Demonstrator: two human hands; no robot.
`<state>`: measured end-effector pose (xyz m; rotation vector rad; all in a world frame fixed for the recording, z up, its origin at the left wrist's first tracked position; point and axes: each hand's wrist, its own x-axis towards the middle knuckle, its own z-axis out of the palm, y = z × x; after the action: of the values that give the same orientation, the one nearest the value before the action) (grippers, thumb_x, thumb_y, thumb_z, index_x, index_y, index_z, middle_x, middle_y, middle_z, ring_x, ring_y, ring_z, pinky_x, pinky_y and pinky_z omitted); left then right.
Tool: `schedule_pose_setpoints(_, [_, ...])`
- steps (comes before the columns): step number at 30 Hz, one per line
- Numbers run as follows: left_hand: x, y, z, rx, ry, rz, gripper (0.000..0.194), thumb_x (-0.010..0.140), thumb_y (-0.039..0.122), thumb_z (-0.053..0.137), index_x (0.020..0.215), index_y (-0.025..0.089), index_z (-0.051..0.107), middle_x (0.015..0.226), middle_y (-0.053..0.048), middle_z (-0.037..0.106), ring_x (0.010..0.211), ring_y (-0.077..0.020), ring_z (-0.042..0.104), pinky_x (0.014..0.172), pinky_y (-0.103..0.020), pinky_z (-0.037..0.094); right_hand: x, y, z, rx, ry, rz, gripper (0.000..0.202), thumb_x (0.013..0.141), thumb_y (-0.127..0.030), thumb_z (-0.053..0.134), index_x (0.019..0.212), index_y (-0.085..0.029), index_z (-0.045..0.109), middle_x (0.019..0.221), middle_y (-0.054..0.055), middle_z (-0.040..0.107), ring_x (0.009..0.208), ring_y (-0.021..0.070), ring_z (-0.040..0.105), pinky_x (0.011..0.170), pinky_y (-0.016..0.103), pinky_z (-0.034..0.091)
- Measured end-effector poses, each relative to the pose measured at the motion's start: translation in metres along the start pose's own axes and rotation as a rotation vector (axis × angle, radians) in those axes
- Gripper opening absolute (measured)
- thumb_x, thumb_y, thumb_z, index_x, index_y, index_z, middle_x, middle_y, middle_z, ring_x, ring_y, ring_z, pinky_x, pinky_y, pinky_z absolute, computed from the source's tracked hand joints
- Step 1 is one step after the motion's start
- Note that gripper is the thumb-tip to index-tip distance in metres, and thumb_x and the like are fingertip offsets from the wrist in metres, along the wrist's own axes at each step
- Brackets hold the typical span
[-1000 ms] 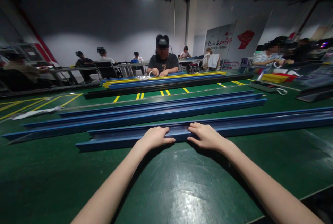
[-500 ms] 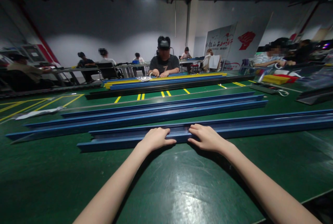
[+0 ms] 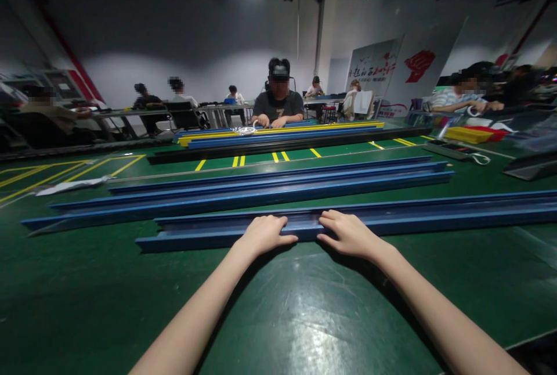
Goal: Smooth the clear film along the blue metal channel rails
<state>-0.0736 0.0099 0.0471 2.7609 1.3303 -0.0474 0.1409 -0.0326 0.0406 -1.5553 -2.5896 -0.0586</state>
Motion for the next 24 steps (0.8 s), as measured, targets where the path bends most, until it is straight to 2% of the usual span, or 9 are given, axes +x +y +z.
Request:
schedule_pose_setpoints(13, [-0.0012,0.0021,-0.0025,0.027,0.003,0.007,0.041,0.078,0.056,0.041,0.093,0.019,0.055,0.094,-0.009,0.065,0.086,-0.0251,0.061,0.067,-0.030,0.044,-0.0010,-0.0003,-0.0006,-0.023,0.023,-0.017,0.024,0.083,-0.036,0.041,0.088,-0.017,0.055,0.095,0.008,0.058,0.091,0.0198,0.052,0.068,0.027,0.038])
schedule_pose_setpoints(17, [-0.0016,0.0011,-0.0001,0.046,0.022,0.011,0.043,0.079,0.057,0.040,0.090,0.019,0.055,0.092,-0.008,0.065,0.083,-0.0246,0.061,0.065,-0.029,0.044,-0.0008,0.0004,-0.0002,-0.017,0.024,-0.030,0.029,0.084,-0.041,0.041,0.091,-0.017,0.055,0.096,0.008,0.058,0.092,0.0198,0.052,0.071,0.027,0.038])
schedule_pose_setpoints(24, [-0.0064,-0.0005,0.0071,0.087,0.160,0.038,0.036,0.080,0.053,0.044,0.088,0.019,0.053,0.094,-0.006,0.063,0.086,-0.0224,0.059,0.066,-0.028,0.044,0.0028,-0.0003,-0.0006,-0.018,-0.021,0.012,0.040,0.087,-0.048,0.032,0.092,-0.018,0.057,0.096,0.008,0.059,0.093,0.0184,0.053,0.072,0.025,0.038])
